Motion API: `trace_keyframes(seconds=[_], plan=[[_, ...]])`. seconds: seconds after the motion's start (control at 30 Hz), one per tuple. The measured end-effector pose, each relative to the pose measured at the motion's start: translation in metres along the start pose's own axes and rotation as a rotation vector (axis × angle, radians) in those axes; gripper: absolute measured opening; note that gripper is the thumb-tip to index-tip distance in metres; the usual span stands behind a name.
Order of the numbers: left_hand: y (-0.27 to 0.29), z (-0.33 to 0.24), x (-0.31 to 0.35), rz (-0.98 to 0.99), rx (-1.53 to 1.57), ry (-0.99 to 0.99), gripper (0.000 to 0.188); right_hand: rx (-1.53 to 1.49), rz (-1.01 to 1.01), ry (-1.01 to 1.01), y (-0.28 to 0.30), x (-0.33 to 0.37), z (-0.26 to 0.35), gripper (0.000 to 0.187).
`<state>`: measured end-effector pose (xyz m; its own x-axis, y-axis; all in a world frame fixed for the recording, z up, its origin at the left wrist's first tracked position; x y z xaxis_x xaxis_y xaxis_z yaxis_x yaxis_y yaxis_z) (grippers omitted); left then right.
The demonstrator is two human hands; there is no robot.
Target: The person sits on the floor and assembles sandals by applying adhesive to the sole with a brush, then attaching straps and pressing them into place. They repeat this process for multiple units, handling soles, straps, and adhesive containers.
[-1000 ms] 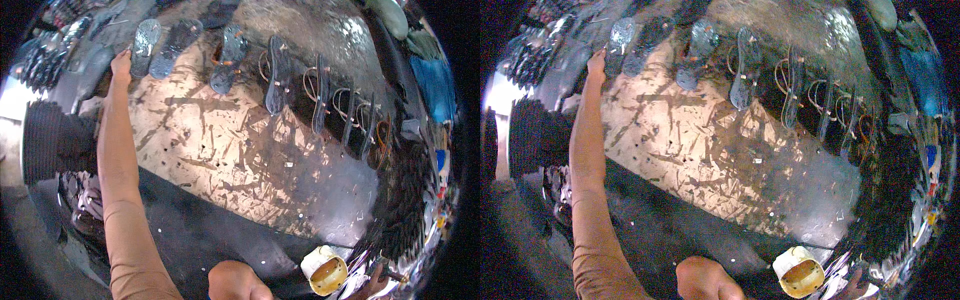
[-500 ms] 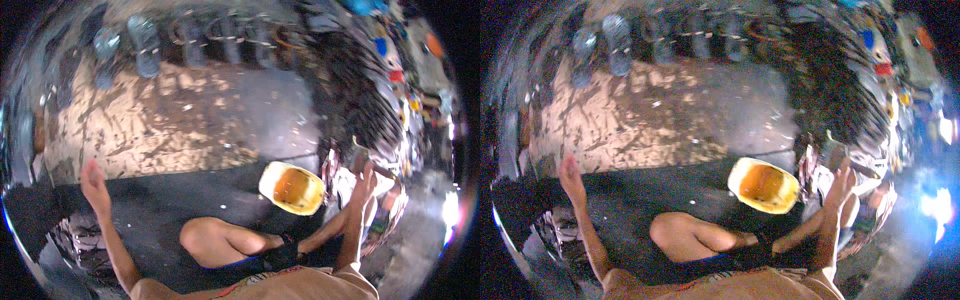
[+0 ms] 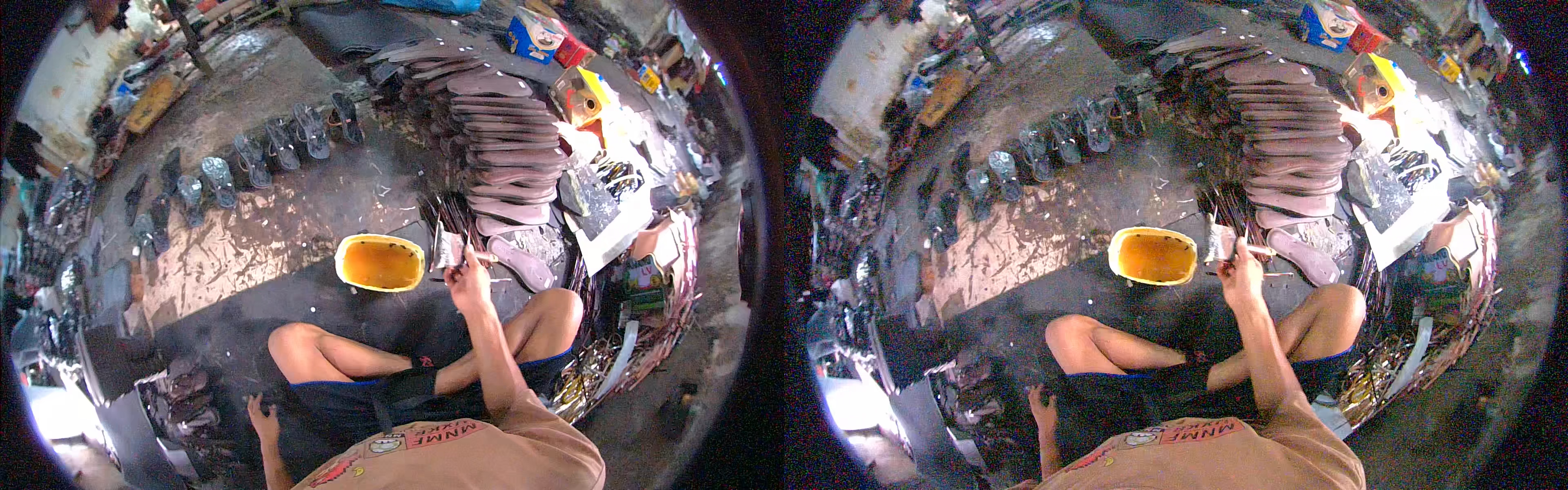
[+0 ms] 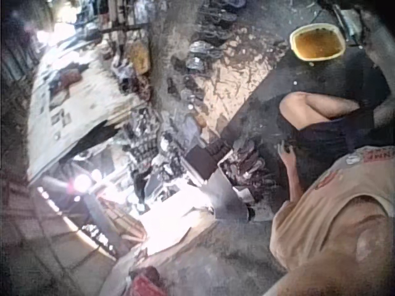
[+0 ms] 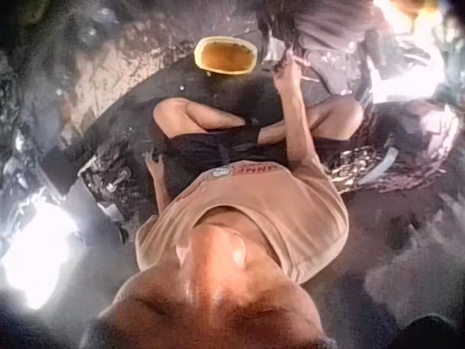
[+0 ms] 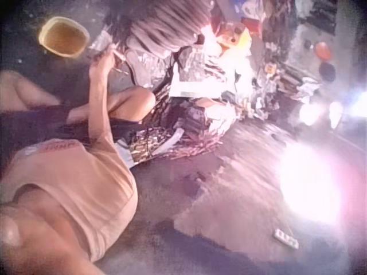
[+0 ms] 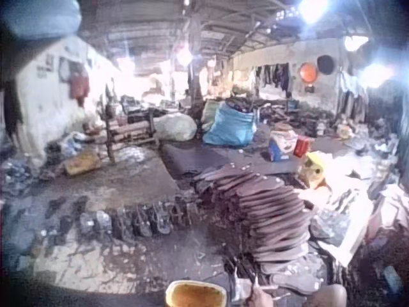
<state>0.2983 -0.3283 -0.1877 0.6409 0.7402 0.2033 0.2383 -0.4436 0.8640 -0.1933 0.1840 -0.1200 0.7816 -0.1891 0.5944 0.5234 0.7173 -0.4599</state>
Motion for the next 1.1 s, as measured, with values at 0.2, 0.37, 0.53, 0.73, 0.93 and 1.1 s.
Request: trace_keyframes(seconds=[0.2, 0.37, 0.53, 0.73, 0.93, 1.1], plan=[[0.079, 0.018, 0.000, -0.119, 0.441, 0.344, 0.028, -0.153, 0.202, -0.005, -0.012, -0.010, 0.015, 0.017], [0.040, -0.269, -0.113, 0.073, 0.584, -0.023, 0.041, 0.079, 0.142, 0.140, 0.013, -0.017, 0.058, 0.031], [-0.071, -0.355, -0.165, 0.546, 0.794, -0.007, 0.057, 0.170, 0.173, 0.504, 0.063, -0.035, 0.196, 0.010], [-0.158, -0.400, -0.174, 1.016, 1.071, 0.111, 0.067, 0.274, -0.176, 0.740, 0.212, -0.070, 0.389, 0.022], [-0.160, -0.395, -0.154, 0.944, 1.030, 0.068, 0.052, 1.080, -0.565, 0.960, 0.311, -0.199, 0.474, 0.035], [-0.136, -0.371, -0.086, 0.843, 1.119, 0.138, 0.049, 0.562, -0.325, 0.700, 0.303, -0.291, 0.414, 0.053]])
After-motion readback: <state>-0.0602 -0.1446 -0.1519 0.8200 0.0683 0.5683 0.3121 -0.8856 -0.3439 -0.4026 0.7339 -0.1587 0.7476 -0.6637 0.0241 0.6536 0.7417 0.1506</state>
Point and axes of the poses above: each hand's wrist, its own x-axis away from the middle knuckle, its own y-axis out of the back of the hand, z = x × y, the point moved 9 cm from there along -x, towards the middle knuckle, and after that the axes turned 5 degrees about y, right-handed, at the moved point
